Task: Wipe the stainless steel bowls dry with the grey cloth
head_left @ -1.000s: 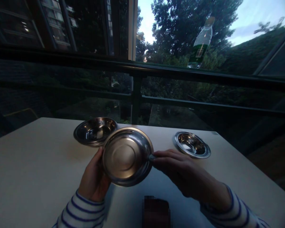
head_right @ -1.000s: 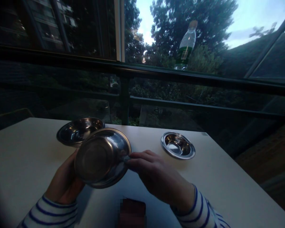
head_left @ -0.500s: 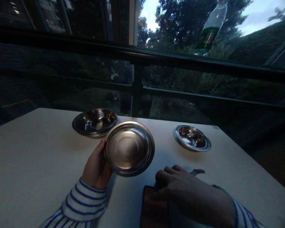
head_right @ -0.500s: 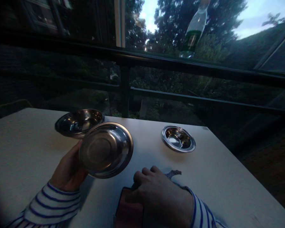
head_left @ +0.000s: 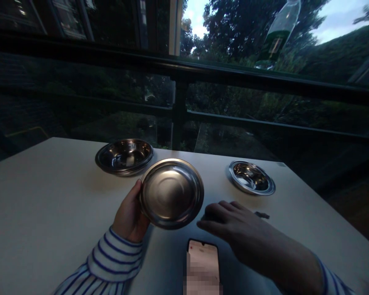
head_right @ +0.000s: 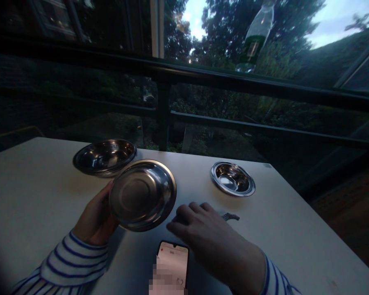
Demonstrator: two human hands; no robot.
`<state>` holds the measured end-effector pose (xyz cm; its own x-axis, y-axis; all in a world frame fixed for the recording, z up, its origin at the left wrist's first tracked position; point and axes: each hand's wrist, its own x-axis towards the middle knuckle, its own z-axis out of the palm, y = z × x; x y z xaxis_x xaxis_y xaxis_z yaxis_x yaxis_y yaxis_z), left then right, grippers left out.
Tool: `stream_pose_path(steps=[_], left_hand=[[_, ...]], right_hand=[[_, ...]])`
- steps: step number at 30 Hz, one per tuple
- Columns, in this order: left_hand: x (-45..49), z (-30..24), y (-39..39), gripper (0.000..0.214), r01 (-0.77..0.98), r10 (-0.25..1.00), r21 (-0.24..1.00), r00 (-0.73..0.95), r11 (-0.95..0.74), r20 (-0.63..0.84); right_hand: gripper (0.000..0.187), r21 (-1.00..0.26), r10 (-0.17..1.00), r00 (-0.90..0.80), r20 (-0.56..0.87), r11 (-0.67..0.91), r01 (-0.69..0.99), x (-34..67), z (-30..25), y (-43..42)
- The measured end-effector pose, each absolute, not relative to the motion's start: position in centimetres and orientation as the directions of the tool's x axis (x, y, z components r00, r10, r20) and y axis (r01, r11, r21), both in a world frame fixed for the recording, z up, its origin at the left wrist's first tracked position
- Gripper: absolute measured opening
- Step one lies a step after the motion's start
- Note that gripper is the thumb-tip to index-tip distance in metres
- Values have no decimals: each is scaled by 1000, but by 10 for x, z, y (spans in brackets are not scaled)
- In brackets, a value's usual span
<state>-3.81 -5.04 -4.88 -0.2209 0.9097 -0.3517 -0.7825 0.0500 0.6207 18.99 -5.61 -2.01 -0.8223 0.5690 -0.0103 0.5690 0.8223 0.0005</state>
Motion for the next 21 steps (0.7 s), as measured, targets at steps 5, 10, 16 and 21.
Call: stream_pose_path(steps=[5,10,16,21], left_hand=[[-37,-52,-49,26,-785,902,609,-176,113,-395],[-34,-54,-51,31,-766,910,631,-169,120,-378],[-30,-56,-55,37,-763,927,613,-52,203,-372],[-30,-53,-54,39,-755,920,619,-51,219,-388]], right_hand=[[45,-153,591,-727,348,802,578,197,0,-48],[39,-107,415,-752,512,899,424,181,-15,-50],[47,-61,415,-677,607,874,481,177,-29,-42],[44,24,362,-722,590,886,464,175,-28,-48]])
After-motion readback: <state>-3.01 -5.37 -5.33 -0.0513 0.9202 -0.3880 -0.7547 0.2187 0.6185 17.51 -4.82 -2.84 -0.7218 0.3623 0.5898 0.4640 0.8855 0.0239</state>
